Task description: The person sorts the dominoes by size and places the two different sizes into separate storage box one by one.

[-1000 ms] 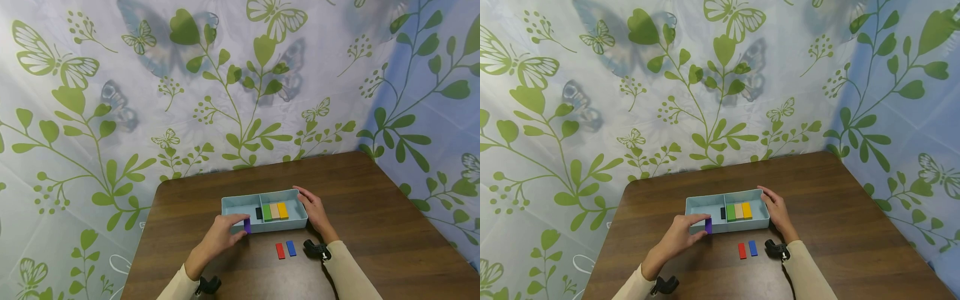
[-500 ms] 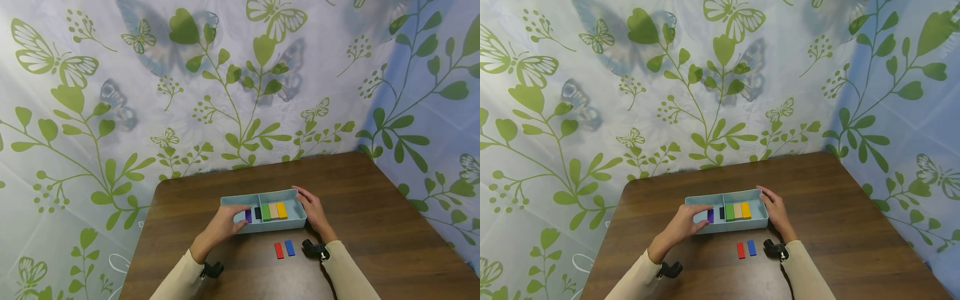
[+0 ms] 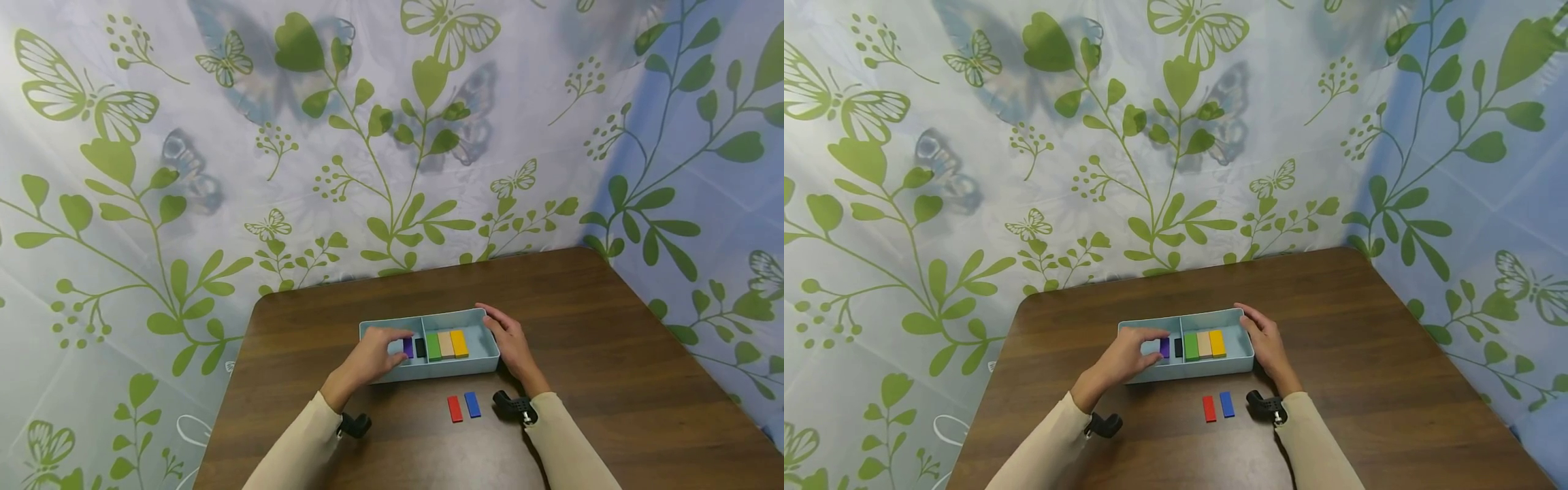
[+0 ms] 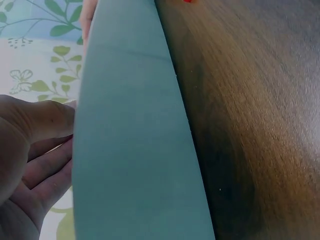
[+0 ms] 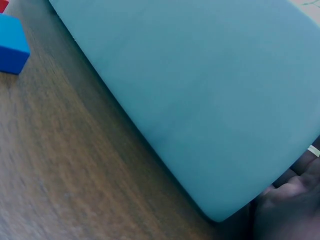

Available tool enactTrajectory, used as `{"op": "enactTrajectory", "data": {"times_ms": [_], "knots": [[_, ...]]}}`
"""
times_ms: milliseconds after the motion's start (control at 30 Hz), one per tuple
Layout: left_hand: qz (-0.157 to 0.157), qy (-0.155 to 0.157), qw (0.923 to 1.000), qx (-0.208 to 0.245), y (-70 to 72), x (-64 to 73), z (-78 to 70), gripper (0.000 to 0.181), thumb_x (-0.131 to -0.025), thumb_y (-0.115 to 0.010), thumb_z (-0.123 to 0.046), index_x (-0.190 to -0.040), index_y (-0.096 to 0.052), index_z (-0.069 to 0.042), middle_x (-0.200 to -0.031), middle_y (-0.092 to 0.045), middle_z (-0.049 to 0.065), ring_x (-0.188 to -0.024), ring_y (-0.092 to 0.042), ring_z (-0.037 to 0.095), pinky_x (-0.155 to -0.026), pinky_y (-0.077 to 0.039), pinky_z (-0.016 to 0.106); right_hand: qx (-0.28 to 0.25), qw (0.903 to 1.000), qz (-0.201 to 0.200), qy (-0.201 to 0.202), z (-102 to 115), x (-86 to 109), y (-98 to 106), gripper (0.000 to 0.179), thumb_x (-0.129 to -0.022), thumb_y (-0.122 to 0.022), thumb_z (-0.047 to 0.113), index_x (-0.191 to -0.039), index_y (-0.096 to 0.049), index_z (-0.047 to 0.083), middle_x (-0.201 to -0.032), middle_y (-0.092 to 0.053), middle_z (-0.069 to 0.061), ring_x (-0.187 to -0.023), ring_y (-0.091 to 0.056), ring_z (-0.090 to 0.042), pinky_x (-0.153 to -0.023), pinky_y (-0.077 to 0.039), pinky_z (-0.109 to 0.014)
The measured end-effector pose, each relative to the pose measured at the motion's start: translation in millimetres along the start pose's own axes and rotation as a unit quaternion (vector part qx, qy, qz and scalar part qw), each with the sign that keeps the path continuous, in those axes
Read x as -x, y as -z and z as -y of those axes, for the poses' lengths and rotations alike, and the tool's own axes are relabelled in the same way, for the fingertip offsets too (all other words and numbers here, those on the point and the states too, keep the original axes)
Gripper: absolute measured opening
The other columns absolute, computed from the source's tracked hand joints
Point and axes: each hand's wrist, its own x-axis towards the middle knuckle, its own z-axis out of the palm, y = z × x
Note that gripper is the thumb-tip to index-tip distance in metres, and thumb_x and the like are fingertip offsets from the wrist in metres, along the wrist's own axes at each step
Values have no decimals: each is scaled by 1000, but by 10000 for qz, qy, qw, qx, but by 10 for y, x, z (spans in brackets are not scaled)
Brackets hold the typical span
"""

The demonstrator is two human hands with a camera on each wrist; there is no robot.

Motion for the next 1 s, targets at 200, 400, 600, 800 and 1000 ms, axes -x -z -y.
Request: {"op": "enactTrajectory", "data": {"times_ms": [200, 400, 600, 800, 1000], "knots": [[190, 27, 9998, 22, -83, -72, 99, 41, -85, -80, -11, -124, -70, -5, -119, -74, 5, -110, -70, 17, -93, -57, 36, -51, 10000, -31, -50, -46, -24, 4, 42, -108, -46, 22, -147, -51, 8, -154, -47, -13, -144, -39, -34, -120, -25, -58], [309, 156, 9994, 86, -173, -142, 176, 41, -84, -80, -9, -124, -70, -4, -119, -74, 7, -110, -70, 18, -94, -57, 36, 57, 10000, -74, -8, -159, -57, 10, 44, -107, -47, 35, -146, -53, 16, -154, -48, -8, -145, -39, -31, -120, -25, -57], [426, 365, 9983, 123, -226, -198, 224, 41, -84, -80, -10, -124, -71, -6, -121, -73, 6, -111, -69, 17, -95, -56, 35, 88, 9998, -138, 95, -170, -57, 18, 46, -106, -48, 40, -145, -55, 18, -153, -50, -6, -144, -41, -29, -119, -27, -57], [557, 535, 9969, 133, -249, -246, 256, 41, -84, -79, -10, -124, -71, -5, -122, -73, 6, -112, -69, 19, -96, -56, 36, 74, 9998, -171, 44, -165, -54, 14, 47, -104, -49, 43, -144, -56, 19, -152, -51, -4, -142, -42, -26, -120, -28, -56], [701, 650, 9954, -42, -283, -273, 295, 42, -82, -81, -10, -123, -72, -6, -122, -73, 6, -113, -68, 19, -99, -54, 37, 124, 9997, -182, 75, -173, -50, 7, 47, -105, -49, 42, -145, -55, 18, -152, -51, -6, -142, -42, -29, -119, -29, -58]]}}
